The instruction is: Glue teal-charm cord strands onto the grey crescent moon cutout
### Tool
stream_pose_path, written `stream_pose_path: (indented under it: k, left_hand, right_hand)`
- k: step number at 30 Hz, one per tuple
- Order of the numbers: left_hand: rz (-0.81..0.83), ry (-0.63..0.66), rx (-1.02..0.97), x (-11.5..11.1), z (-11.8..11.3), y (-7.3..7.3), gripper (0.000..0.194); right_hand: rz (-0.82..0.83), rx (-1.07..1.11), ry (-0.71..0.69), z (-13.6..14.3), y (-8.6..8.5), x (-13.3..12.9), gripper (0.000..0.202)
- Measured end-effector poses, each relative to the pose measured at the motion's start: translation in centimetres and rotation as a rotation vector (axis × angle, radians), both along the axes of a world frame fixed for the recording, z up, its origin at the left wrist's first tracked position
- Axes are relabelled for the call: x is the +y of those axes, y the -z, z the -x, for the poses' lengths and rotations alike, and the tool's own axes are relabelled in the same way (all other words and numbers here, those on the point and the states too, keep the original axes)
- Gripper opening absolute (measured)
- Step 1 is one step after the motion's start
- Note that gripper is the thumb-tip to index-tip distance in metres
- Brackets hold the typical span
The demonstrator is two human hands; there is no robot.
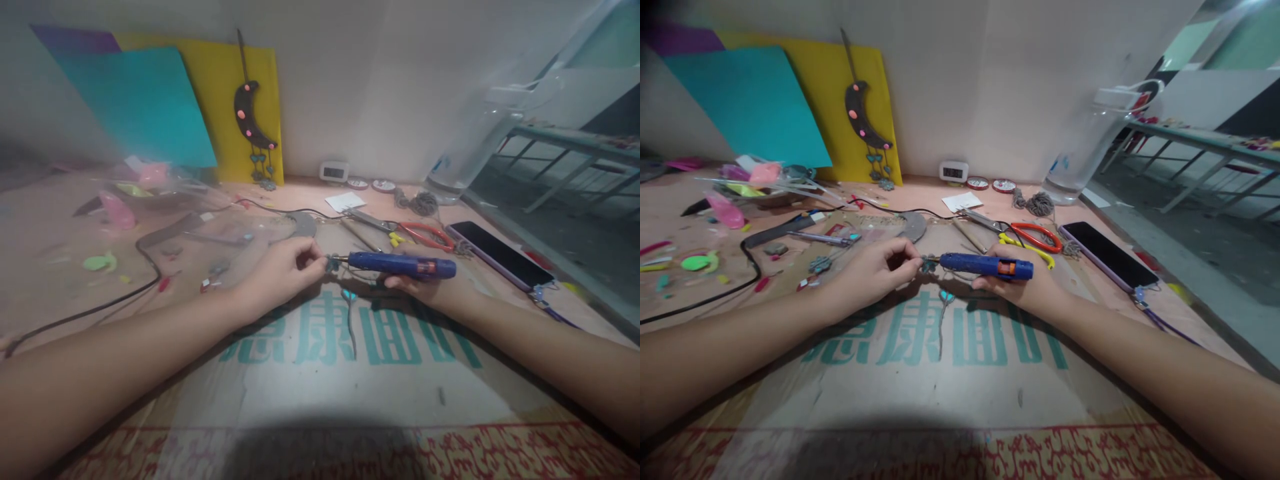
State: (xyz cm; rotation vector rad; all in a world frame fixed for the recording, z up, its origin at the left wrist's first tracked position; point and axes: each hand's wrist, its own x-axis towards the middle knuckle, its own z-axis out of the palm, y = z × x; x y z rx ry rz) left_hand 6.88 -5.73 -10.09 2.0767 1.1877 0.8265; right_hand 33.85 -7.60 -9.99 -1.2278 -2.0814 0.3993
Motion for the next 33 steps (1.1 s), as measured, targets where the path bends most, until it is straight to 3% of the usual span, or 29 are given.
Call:
stream_pose_path:
  k: [15, 33]
  left_hand:
    - [0.018, 0.011, -0.012, -0.09, 0.0, 0.11, 0.015]
    - [0.035, 0.003, -0.04, 0.0, 0.01, 0.19, 0.016]
  right_hand:
    - [0.01, -0.006, 0.003, -0.17, 0.69, 0.32, 0.042]
    - [0.056, 0.001, 0.014, 0.19, 0.09, -0.07, 0.041]
